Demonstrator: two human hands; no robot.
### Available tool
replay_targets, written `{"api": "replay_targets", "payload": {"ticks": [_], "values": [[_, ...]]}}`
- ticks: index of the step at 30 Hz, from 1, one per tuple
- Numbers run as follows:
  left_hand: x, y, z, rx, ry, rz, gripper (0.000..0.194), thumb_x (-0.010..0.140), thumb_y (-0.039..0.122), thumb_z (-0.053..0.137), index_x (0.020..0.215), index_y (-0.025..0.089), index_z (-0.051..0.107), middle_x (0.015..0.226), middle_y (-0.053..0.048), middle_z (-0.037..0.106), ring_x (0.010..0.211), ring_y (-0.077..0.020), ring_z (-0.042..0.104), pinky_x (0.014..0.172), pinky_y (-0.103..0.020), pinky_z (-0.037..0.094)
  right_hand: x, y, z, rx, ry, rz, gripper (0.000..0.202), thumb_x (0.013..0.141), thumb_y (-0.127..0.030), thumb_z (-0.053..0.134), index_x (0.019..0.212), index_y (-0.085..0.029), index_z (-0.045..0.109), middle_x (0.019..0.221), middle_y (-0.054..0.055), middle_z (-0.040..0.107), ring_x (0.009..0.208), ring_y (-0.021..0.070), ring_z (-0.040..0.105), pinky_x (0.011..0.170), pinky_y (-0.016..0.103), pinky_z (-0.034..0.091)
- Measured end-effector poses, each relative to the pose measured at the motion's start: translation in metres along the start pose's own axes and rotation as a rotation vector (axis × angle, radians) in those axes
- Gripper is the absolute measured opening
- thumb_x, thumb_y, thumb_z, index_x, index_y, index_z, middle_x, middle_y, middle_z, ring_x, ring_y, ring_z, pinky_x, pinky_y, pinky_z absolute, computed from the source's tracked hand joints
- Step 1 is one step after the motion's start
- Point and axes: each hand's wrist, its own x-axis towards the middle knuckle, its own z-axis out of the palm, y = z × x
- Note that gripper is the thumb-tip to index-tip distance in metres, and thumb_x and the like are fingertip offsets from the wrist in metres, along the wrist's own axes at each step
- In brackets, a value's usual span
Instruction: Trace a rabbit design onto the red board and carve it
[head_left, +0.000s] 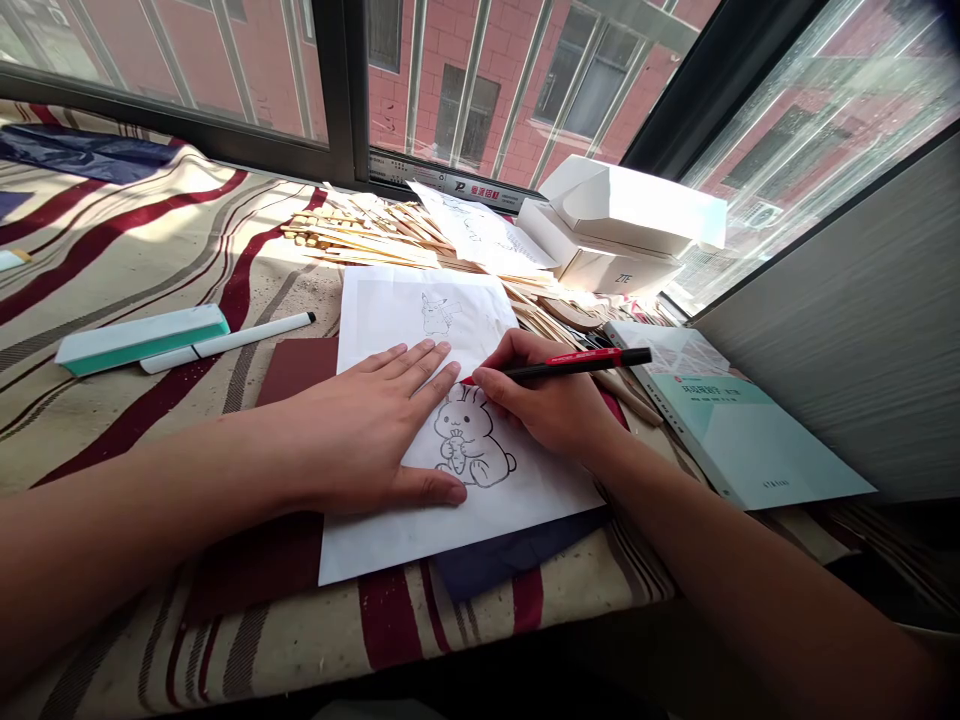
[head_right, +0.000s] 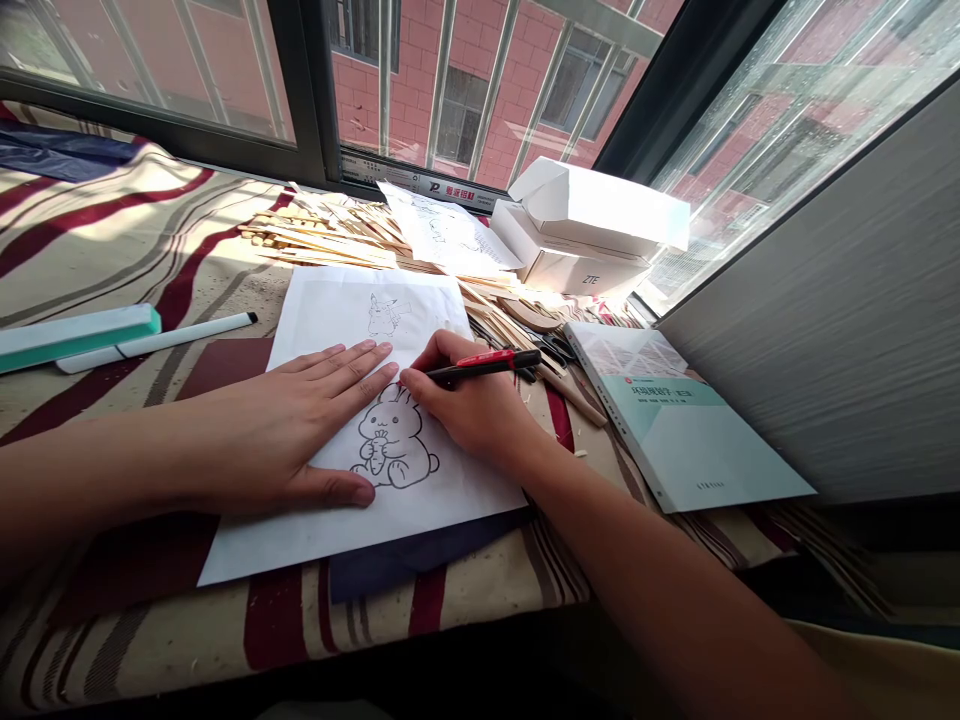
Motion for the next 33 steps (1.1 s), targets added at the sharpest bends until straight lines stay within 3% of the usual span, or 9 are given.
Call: {"api": "replay_targets", "payload": {"ticks": [19, 33], "values": [[-0.0016, -0.0028, 0.0035, -0.016, 0.032, 0.025, 0.124, 0.092, 0.093, 0.044, 0.177, 0.007, 0.017, 0.182, -0.019, -0.005, 0.172, -0.0396, 0.004, 0.14, -0.053, 0.011, -0.0001, -0.0013, 0.0012, 0.051, -0.041, -0.057, 0.032, 0.088, -0.042, 0.085, 0.078, -0.02, 0.064, 0.072, -0.001, 0.065, 0.07, 0.0148, 0.055, 0.064, 0.031, 0.044], [-0.0019, -0.0027, 0.0028, -0.032, 0.037, 0.014, 0.123, 0.091, 0.093, 0.046, 0.177, 0.009, 0.017, 0.183, -0.017, -0.003, 0.172, -0.0429, 0.009, 0.139, -0.051, 0.014, -0.0013, 0.0023, -0.0022, 0.013, -0.008, 0.052, 0.024, 0.091, -0.036, 0.075, 0.079, -0.021, 0.061, 0.071, 0.001, 0.065, 0.068, 0.0157, 0.057, 0.06, 0.03, 0.043]]}}
